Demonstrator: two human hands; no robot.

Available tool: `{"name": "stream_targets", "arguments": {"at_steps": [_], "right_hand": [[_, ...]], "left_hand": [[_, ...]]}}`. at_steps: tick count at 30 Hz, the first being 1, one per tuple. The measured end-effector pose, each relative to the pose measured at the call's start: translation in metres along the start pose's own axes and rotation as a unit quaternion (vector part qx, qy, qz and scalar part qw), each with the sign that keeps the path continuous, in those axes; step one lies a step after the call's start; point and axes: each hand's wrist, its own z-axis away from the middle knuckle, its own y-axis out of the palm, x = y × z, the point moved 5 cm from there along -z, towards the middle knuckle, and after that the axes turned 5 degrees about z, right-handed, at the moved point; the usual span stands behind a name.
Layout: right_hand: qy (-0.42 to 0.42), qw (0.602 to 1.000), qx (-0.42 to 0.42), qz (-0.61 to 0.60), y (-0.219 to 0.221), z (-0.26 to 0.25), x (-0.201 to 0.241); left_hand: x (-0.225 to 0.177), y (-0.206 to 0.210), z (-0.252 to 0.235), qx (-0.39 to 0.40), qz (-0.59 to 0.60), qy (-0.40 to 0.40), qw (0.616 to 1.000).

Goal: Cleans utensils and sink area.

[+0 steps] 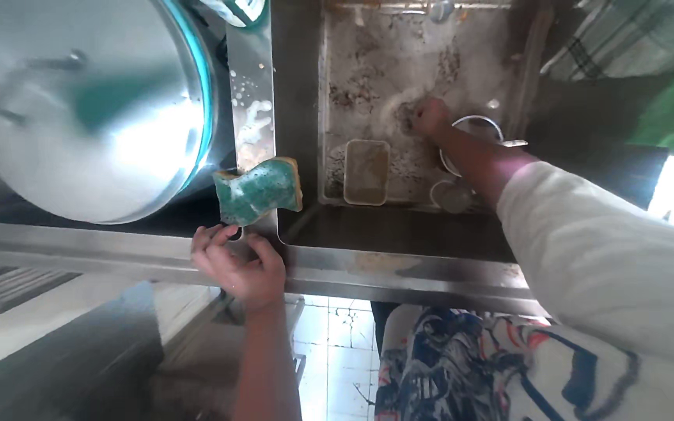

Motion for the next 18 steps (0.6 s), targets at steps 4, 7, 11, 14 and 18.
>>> {"name": "stream_targets", "arguments": {"at_steps": [4, 7, 11, 14, 18], "right_hand": [[0.021, 0.999, -0.019, -0.039, 0.001, 0.005, -0.001], [0.016, 0.999, -0.022, -0.024, 0.002, 0.004, 0.000], [0.034, 0.999, -0.020, -0.007, -0.001, 0.005, -0.001], [0.014, 1.000, -0.012, -0.019, 0.002, 0.002, 0.000], [0.016, 0.999, -0.033, -0.039, 0.003, 0.001, -0.010]], "left_hand": [[0.001, -0.002, 0.001, 0.001, 0.003, -0.004, 1.000], [0.001, 0.000, 0.001, 0.002, 0.007, -0.006, 1.000], [0.000, -0.002, 0.002, 0.004, 0.005, 0.002, 1.000], [-0.001, 0.000, 0.000, 0.002, 0.002, 0.002, 1.000], [0.002, -0.002, 0.002, 0.005, 0.001, -0.002, 1.000]]}}
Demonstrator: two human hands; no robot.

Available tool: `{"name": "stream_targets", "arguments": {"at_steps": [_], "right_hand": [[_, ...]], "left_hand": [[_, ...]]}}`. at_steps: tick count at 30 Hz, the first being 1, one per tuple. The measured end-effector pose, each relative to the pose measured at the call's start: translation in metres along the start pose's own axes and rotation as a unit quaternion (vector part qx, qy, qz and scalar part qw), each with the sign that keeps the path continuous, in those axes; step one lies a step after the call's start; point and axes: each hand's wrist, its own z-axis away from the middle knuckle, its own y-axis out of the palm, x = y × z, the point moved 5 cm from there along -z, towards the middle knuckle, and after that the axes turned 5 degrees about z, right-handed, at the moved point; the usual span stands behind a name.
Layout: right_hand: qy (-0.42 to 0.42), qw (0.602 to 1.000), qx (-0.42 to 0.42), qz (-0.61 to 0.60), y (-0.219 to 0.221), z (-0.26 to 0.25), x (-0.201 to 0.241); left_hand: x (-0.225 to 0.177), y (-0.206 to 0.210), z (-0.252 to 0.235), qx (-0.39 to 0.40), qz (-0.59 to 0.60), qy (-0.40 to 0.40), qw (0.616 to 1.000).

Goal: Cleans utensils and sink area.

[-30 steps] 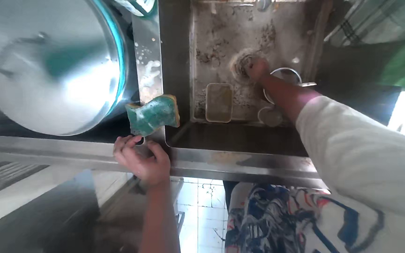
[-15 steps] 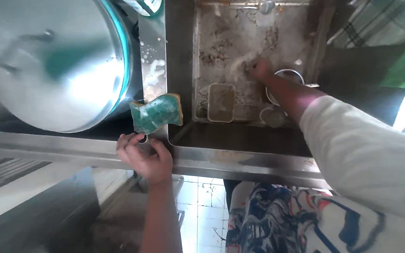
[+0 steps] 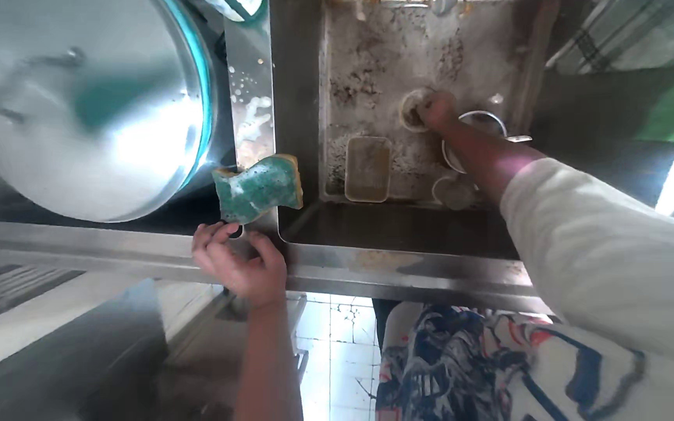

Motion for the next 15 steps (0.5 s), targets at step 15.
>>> {"name": "stream_targets", "arguments": {"at_steps": [15], "right_hand": [[0.019, 0.999, 0.028, 0.032, -0.008, 0.003, 0.011]], "left_hand": [[-0.002, 0.001, -0.002, -0.007, 0.000, 0.007, 1.000]]}}
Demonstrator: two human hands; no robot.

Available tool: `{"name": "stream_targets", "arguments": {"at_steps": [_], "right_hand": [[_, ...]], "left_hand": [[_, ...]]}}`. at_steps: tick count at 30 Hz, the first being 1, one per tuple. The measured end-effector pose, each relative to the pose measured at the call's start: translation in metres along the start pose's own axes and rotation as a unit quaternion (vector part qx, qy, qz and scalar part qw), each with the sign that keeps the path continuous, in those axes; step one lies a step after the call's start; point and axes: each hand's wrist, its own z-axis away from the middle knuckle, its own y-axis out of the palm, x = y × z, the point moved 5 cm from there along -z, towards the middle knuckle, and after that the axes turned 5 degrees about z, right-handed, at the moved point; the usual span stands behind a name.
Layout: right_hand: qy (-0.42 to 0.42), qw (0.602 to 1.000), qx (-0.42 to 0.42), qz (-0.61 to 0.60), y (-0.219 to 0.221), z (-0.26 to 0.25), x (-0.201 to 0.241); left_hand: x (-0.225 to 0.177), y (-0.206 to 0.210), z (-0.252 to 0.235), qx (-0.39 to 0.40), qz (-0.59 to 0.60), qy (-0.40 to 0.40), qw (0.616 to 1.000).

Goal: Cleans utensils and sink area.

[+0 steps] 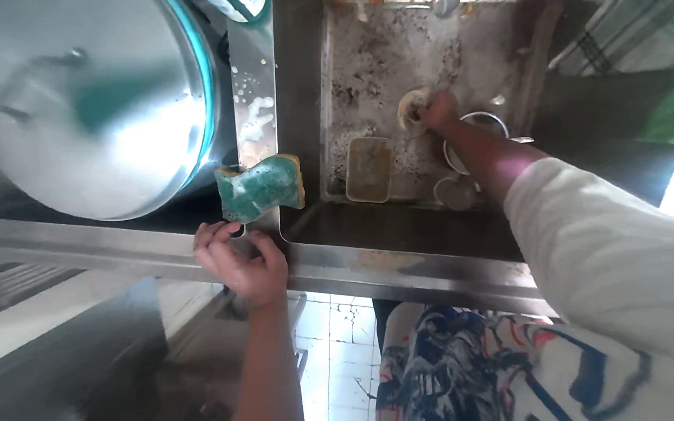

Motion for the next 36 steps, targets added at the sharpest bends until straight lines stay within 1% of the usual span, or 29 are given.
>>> {"name": "stream_targets", "arguments": {"at_steps": [3, 7, 10, 13, 15, 17, 20, 24, 26, 30, 33, 36], "right_hand": [[-0.044, 0.999, -0.003, 0.013, 0.007, -0.005, 0.005], [-0.016, 1.000, -0.006, 0.001, 0.003, -0.002, -0.002], [-0.030, 1.000, -0.010, 0.000, 0.005, -0.005, 0.002], [0.001, 1.000, -0.005, -0.015, 0.005, -0.005, -0.002], [-0.016, 1.000, -0.007, -0.004, 0.002, 0.004, 0.005], [-0.032, 0.999, -0.003, 0.011, 0.004, -0.001, 0.009], [0.000, 1.000, -0.009, -0.004, 0.004, -0.002, 0.002], [-0.018, 0.999, 0.007, 0.027, 0.001, -0.001, 0.008], [-0.001, 1.000, -0.001, 0.013, -0.002, 0.003, 0.004], [-0.041, 0.997, 0.006, 0.059, 0.001, -0.007, 0.004], [-0.020, 0.999, 0.009, 0.047, 0.001, -0.006, -0.001], [-0.014, 0.999, 0.012, 0.031, 0.002, -0.003, 0.006]], "left_hand": [[-0.001, 0.000, -0.001, 0.004, -0.007, -0.010, 1.000], [0.000, 0.000, 0.001, 0.007, 0.001, -0.021, 1.000], [0.000, 0.001, 0.000, 0.003, -0.001, -0.017, 1.000], [0.002, -0.001, 0.001, 0.005, -0.001, -0.011, 1.000], [0.001, 0.001, 0.001, 0.007, -0.004, -0.013, 1.000], [0.000, 0.000, 0.000, 0.009, -0.009, -0.017, 1.000], [0.000, -0.001, 0.001, 0.005, -0.003, -0.015, 1.000], [0.002, 0.000, 0.001, 0.004, -0.004, -0.011, 1.000], [0.002, 0.000, 0.002, 0.002, -0.003, -0.008, 1.000], [0.002, 0.000, 0.000, 0.005, -0.004, -0.014, 1.000], [0.001, 0.000, 0.001, 0.007, -0.005, -0.015, 1.000], [-0.001, 0.000, -0.001, 0.006, -0.011, -0.016, 1.000]]}}
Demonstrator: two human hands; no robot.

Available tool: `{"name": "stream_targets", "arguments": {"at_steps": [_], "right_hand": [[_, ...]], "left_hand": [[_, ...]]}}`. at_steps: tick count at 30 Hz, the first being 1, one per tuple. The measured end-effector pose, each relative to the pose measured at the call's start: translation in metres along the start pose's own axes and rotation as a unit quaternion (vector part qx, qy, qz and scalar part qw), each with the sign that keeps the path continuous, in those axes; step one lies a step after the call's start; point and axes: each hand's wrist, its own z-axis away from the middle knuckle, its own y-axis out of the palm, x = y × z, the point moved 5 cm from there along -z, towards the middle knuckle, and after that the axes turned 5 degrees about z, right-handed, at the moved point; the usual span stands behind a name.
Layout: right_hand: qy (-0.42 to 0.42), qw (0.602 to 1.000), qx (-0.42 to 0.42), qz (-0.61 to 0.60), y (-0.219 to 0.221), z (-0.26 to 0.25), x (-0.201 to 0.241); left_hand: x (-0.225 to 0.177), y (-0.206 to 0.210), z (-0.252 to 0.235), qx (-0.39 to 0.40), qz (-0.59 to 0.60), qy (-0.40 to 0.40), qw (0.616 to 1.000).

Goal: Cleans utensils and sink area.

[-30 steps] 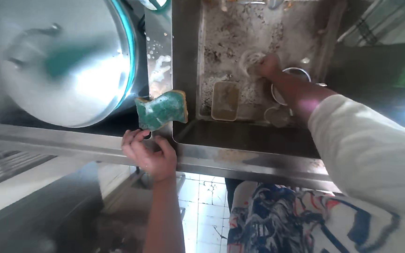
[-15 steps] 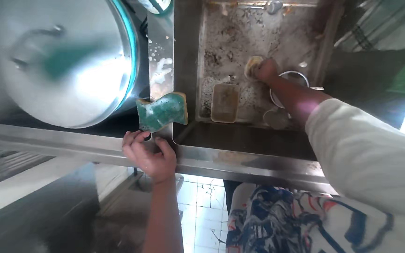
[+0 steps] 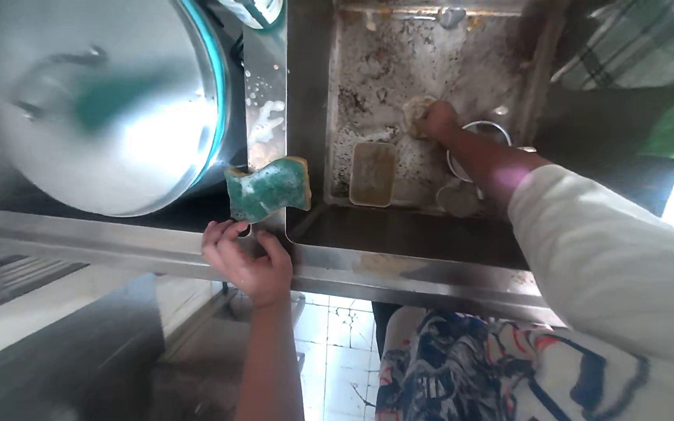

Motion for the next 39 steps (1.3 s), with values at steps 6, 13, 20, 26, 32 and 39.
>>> {"name": "stream_targets", "arguments": {"at_steps": [6, 13, 20, 26, 32, 39], "right_hand": [[-0.009, 1.000, -0.007, -0.009, 0.000, -0.002, -0.004], [0.023, 1.000, -0.004, -0.014, -0.002, 0.002, -0.006], [0.007, 1.000, -0.007, -0.020, 0.001, -0.005, -0.004], [0.017, 1.000, 0.005, 0.007, -0.005, 0.003, -0.001], [0.021, 1.000, -0.003, -0.004, 0.003, -0.006, -0.006], [-0.003, 1.000, -0.006, -0.008, 0.003, -0.001, -0.001]], "left_hand": [[0.001, 0.000, 0.001, 0.002, 0.009, 0.000, 1.000], [0.004, 0.000, 0.002, 0.005, 0.011, -0.003, 1.000], [-0.001, 0.000, -0.001, -0.003, 0.004, -0.003, 1.000], [0.001, 0.000, 0.001, -0.008, 0.000, -0.001, 1.000], [0.002, -0.001, 0.002, -0.015, 0.001, 0.000, 1.000], [0.001, -0.001, 0.003, -0.010, 0.010, -0.004, 1.000]]}}
